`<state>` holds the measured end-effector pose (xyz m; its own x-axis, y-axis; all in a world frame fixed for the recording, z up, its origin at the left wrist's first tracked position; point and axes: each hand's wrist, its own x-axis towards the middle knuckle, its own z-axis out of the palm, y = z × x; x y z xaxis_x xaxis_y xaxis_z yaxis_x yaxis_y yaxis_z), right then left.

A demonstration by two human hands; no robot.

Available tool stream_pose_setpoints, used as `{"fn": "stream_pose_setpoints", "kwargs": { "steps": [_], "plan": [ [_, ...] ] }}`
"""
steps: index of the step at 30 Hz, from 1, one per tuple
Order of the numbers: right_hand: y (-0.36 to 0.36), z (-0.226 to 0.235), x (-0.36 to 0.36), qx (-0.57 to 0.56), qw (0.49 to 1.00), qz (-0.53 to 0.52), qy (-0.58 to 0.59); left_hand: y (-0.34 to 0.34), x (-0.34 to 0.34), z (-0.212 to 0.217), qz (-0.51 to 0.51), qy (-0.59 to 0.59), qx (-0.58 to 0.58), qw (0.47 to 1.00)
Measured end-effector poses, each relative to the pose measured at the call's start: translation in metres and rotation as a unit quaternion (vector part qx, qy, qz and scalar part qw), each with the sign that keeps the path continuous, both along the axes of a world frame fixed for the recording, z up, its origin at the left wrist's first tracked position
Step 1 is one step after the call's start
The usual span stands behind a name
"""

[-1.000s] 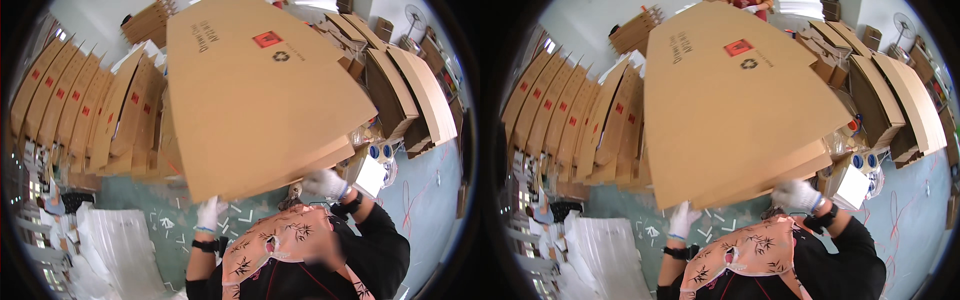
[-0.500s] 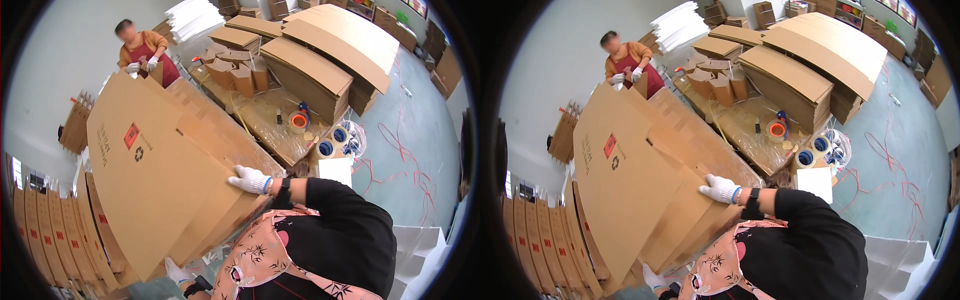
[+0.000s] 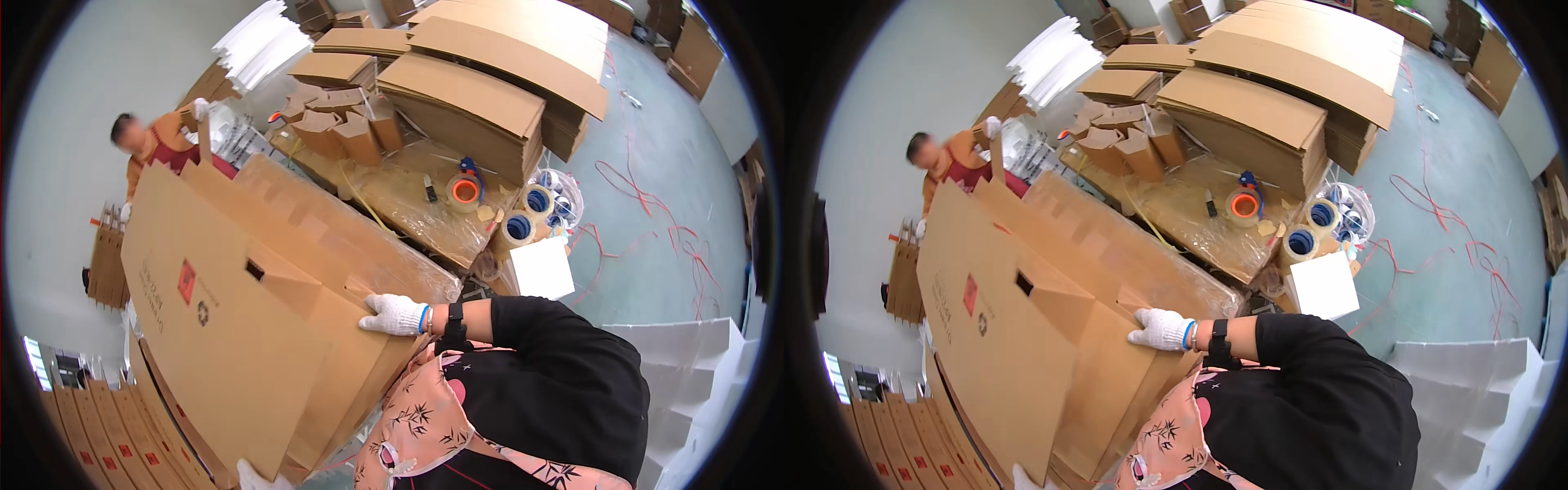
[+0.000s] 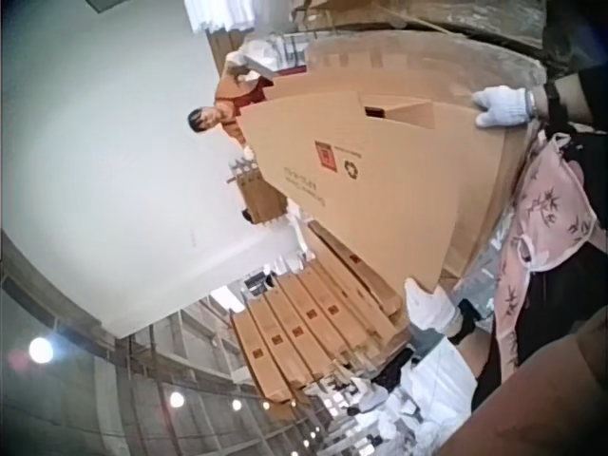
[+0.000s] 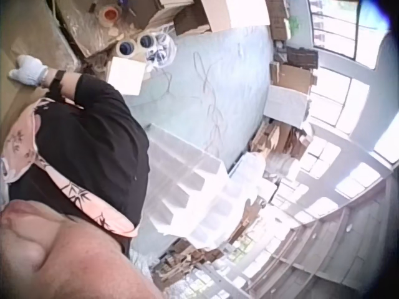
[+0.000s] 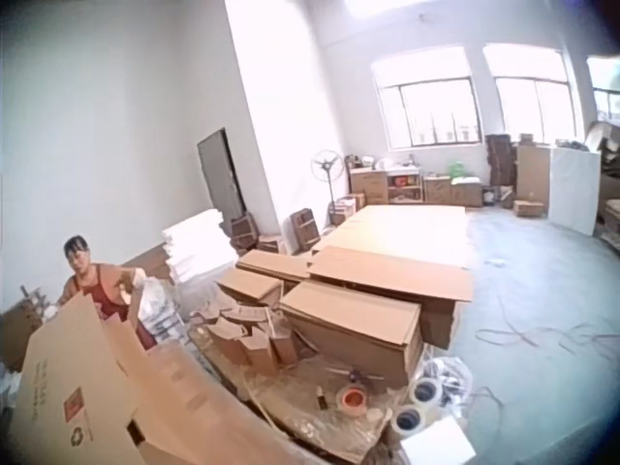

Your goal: The person places white foam corner protectors and a large foam sheet into a cardboard box. They then close the box flaps and hand the box to a coworker. The person repeats this process with another box, placing foam pieces inside and closing the flaps.

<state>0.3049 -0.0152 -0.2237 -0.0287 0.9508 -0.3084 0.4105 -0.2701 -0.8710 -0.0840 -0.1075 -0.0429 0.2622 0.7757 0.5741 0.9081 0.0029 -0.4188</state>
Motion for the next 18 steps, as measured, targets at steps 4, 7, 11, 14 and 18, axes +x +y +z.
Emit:
{"fn": "stream_pose_setpoints", "kwargs": {
  "steps": [4, 7, 11, 14, 18],
  "plan": [
    [0.002, -0.003, -0.003, -0.016, 1.0, -0.002, 0.013, -0.002, -0.027, 0.035, 0.086, 0.049, 0.018, 0.995],
    [0.0, -0.006, -0.005, -0.018, 1.0, -0.011, 0.016, -0.004, -0.078, 0.048, 0.212, -0.018, 0.063, 0.975],
    [-0.001, -0.005, -0.013, -0.022, 1.0, -0.006, 0.021, -0.015, -0.208, 0.041, 0.041, -0.232, 0.158, 0.959],
    [0.0, -0.01, -0.014, -0.016, 0.999, -0.007, 0.029, -0.033, -0.298, 0.035, 0.027, -0.694, 0.23, 0.682],
    [0.0, -0.005, -0.007, -0.025, 1.0, -0.01, 0.017, -0.002, -0.171, 0.036, 0.024, -0.804, 0.197, 0.56]
  ]
}}
